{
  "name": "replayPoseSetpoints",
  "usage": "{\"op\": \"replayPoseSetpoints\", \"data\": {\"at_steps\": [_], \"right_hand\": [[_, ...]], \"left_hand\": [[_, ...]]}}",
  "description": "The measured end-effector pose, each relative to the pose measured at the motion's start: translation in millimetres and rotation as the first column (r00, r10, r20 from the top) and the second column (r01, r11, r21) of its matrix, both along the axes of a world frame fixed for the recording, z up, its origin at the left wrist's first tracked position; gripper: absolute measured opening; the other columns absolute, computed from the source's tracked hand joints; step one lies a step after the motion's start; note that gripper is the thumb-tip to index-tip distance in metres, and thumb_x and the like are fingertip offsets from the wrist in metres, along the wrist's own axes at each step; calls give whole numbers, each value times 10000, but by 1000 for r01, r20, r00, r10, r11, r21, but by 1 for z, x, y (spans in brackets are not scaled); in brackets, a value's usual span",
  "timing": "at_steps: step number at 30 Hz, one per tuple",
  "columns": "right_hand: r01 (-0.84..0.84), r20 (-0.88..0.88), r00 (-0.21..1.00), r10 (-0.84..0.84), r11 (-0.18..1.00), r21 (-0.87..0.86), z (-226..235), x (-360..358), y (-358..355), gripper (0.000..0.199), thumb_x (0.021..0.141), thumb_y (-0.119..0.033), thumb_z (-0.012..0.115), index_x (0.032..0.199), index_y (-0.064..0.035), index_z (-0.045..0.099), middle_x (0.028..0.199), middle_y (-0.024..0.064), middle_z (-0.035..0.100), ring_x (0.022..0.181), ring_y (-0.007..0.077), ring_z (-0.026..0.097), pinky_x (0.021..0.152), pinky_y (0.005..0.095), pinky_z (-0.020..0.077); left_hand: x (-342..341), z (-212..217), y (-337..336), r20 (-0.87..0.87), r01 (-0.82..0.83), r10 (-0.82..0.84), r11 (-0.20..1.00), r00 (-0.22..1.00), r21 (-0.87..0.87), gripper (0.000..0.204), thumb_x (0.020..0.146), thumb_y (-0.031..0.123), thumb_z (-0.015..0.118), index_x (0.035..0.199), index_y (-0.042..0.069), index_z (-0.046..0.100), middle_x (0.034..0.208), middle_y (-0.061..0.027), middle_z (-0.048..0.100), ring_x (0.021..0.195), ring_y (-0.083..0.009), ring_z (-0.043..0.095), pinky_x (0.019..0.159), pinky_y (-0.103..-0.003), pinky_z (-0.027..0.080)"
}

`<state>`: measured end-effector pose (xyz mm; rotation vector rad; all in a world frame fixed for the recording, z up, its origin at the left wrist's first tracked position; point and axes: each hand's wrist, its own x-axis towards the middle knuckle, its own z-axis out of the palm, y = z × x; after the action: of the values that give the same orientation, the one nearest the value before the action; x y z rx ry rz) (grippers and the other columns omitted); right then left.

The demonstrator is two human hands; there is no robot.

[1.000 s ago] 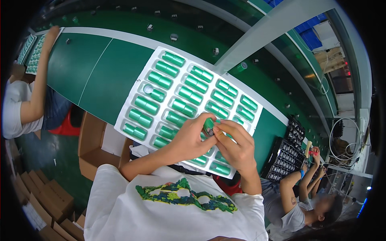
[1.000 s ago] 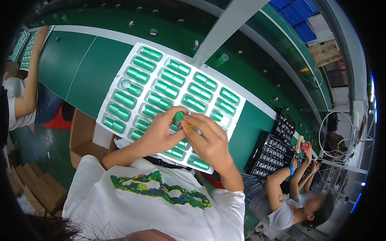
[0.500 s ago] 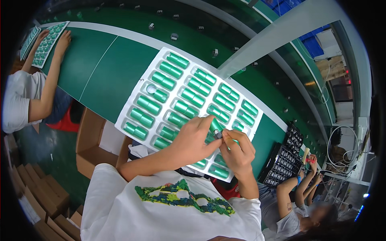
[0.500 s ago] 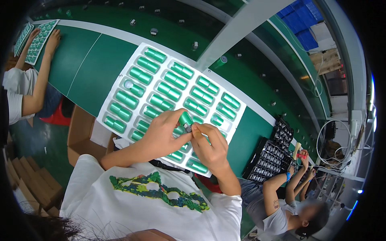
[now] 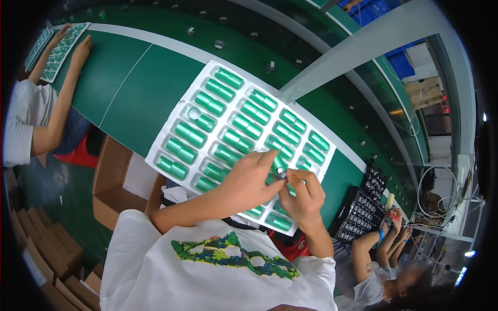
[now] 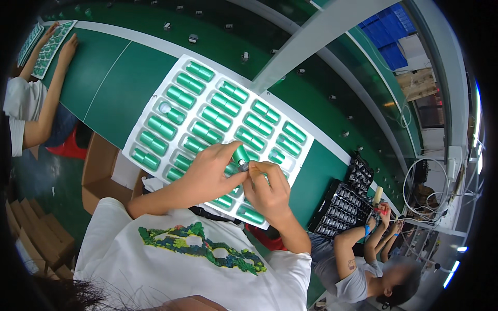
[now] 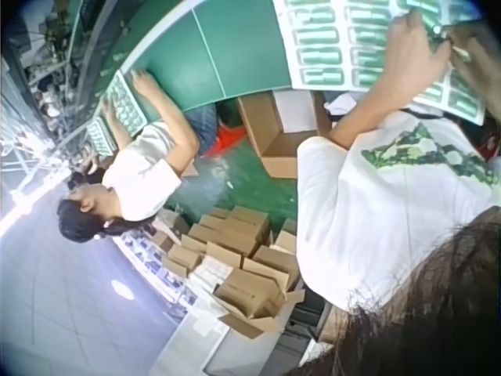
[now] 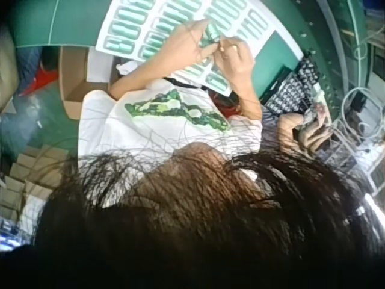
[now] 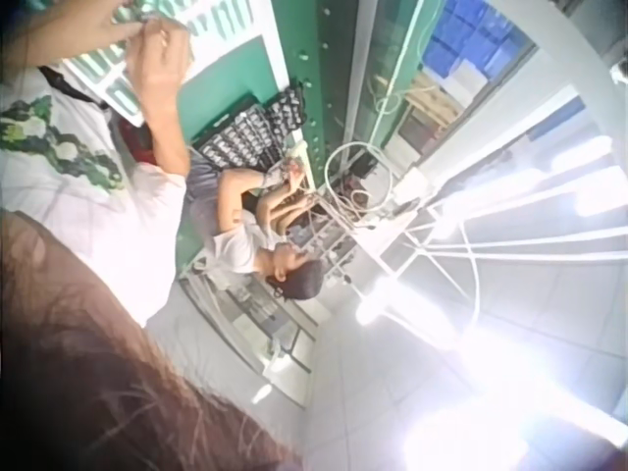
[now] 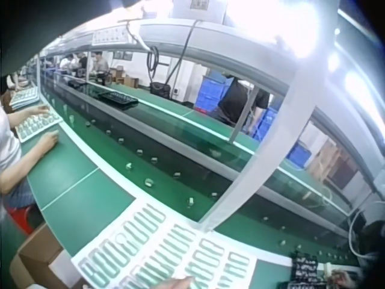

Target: Assembling small electronic components by inserting green cylindrical parts into gray housings on an assembly line.

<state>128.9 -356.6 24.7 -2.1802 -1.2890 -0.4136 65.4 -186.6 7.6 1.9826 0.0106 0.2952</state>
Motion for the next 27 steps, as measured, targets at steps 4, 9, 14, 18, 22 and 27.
{"op": "replayPoseSetpoints", "data": {"at_steps": [4,9,14,18,22,27], "right_hand": [[16,0,1000,-16,999,-31,-6,-1,1,351,631,57,802,960,39,682,899,122,634,751,266,659,608,331,546],[-22,14,1000,22,1000,-11,-3,3,-2,352,631,54,832,952,32,688,924,134,664,790,277,685,648,334,572],[-55,58,997,51,995,78,-3,7,-6,374,615,61,858,953,29,699,940,146,694,830,295,705,693,347,599],[-103,70,993,97,990,101,-2,7,-8,388,612,47,875,959,34,703,925,149,695,828,300,707,708,347,609],[-145,42,989,140,981,129,-5,6,-7,398,614,48,870,975,34,703,917,143,689,833,305,709,711,344,611],[-111,62,993,105,989,96,1,11,-3,374,669,21,847,1010,28,696,951,138,677,875,295,705,728,355,607]], "left_hand": [[-1,-7,-4,3,-25,25,992,1000,123,537,779,158,745,1188,-137,563,839,-248,645,805,-394,651,697,-446,525],[7,-3,11,-51,60,-61,997,997,-38,485,773,162,762,1129,-121,594,832,-227,657,784,-372,665,686,-427,531],[13,7,16,-110,121,-156,955,982,-271,445,772,178,782,1089,-87,618,795,-191,693,716,-314,713,651,-365,554],[13,-8,10,-66,179,-218,912,974,-369,405,780,146,778,1088,-67,623,791,-189,698,719,-276,730,648,-340,557],[9,-15,5,-11,202,-233,863,972,-462,367,787,90,765,1086,-66,620,802,-181,703,741,-235,740,650,-321,556],[12,-7,7,-56,189,-224,910,973,-369,443,816,139,772,1170,-65,602,849,-166,712,768,-244,735,675,-343,565]]}}
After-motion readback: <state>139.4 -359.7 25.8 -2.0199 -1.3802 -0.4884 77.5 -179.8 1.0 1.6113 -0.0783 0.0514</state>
